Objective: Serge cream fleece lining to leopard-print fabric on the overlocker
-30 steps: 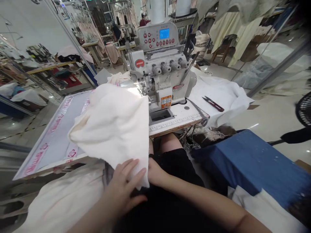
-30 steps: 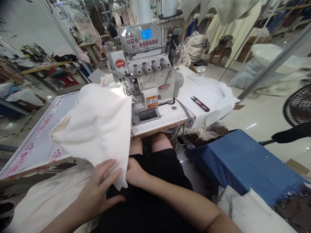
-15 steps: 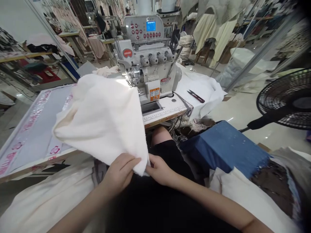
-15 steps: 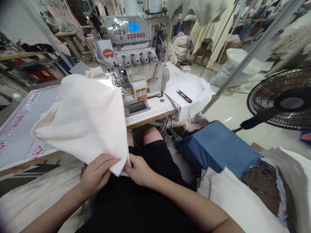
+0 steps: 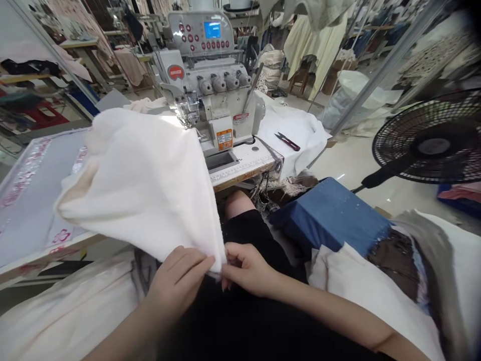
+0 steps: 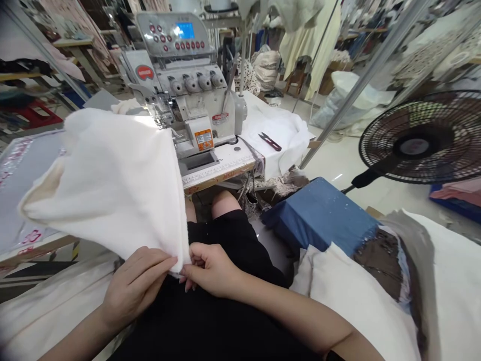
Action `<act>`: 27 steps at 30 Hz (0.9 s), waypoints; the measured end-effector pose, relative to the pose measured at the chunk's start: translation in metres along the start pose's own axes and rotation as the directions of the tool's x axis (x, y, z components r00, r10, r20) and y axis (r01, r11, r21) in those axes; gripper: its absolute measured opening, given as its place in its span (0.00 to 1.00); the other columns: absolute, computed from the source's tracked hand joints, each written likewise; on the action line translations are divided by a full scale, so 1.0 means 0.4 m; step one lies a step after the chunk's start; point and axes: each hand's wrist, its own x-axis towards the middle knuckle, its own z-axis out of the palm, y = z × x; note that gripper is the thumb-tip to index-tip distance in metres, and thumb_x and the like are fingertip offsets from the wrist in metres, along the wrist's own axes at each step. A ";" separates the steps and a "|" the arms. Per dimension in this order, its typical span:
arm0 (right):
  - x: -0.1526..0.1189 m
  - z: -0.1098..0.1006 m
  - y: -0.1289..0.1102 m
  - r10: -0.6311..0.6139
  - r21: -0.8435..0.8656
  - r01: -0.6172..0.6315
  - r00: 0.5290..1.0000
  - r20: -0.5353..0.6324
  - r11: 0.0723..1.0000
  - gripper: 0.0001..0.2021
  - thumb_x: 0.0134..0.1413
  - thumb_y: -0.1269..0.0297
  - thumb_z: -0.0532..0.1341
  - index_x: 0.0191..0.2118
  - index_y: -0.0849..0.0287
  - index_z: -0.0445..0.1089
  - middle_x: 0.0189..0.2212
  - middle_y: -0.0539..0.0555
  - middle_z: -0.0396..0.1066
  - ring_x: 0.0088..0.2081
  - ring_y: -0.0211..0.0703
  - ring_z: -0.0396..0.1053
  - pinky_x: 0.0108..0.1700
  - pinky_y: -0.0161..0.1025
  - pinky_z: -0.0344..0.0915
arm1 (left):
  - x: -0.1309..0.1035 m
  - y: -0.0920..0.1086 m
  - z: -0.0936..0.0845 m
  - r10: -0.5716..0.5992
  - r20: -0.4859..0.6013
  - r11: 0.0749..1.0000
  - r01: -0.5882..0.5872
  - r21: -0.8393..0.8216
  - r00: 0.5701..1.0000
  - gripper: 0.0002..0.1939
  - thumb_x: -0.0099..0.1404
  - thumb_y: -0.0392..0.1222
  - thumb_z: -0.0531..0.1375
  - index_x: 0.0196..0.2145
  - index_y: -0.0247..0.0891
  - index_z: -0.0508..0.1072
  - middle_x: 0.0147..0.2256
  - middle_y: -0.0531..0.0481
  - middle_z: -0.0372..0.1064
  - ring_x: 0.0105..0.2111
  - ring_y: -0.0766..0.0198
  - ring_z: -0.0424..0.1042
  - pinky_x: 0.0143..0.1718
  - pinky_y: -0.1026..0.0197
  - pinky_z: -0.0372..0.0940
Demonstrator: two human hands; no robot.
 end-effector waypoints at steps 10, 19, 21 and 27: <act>-0.025 -0.010 -0.004 0.022 0.034 -0.024 0.998 0.056 0.999 0.20 0.52 0.46 0.55 0.26 0.62 0.60 0.19 0.48 0.66 0.16 0.29 0.62 0.19 0.26 0.58 | 0.006 0.022 -0.009 0.038 -0.043 0.999 -0.037 0.013 0.998 0.14 0.57 0.22 0.54 0.40 0.31 0.69 0.31 0.47 0.69 0.34 0.67 0.67 0.42 0.58 0.61; -0.015 -0.012 0.013 0.063 0.125 -0.068 0.997 0.047 0.990 0.21 0.50 0.45 0.56 0.25 0.62 0.59 0.16 0.46 0.64 0.14 0.27 0.58 0.16 0.25 0.52 | 0.000 0.031 -0.009 0.040 -0.034 0.998 -0.038 0.055 0.999 0.14 0.58 0.23 0.55 0.40 0.33 0.70 0.32 0.50 0.71 0.34 0.68 0.69 0.46 0.59 0.58; -0.011 -0.012 0.014 0.069 0.134 -0.074 0.997 0.040 0.988 0.21 0.50 0.45 0.57 0.25 0.62 0.59 0.16 0.46 0.64 0.14 0.27 0.58 0.16 0.25 0.52 | -0.002 0.031 -0.008 0.033 -0.031 0.998 -0.031 0.055 0.999 0.14 0.58 0.24 0.54 0.40 0.34 0.70 0.32 0.50 0.71 0.35 0.68 0.68 0.46 0.59 0.58; -0.003 -0.009 0.008 0.098 0.132 -0.098 0.995 0.003 0.986 0.22 0.47 0.44 0.57 0.24 0.61 0.58 0.15 0.45 0.63 0.14 0.27 0.57 0.15 0.26 0.50 | -0.010 0.029 0.002 0.004 0.023 0.998 -0.006 0.065 1.000 0.14 0.59 0.24 0.54 0.41 0.34 0.69 0.33 0.49 0.70 0.35 0.67 0.68 0.47 0.58 0.57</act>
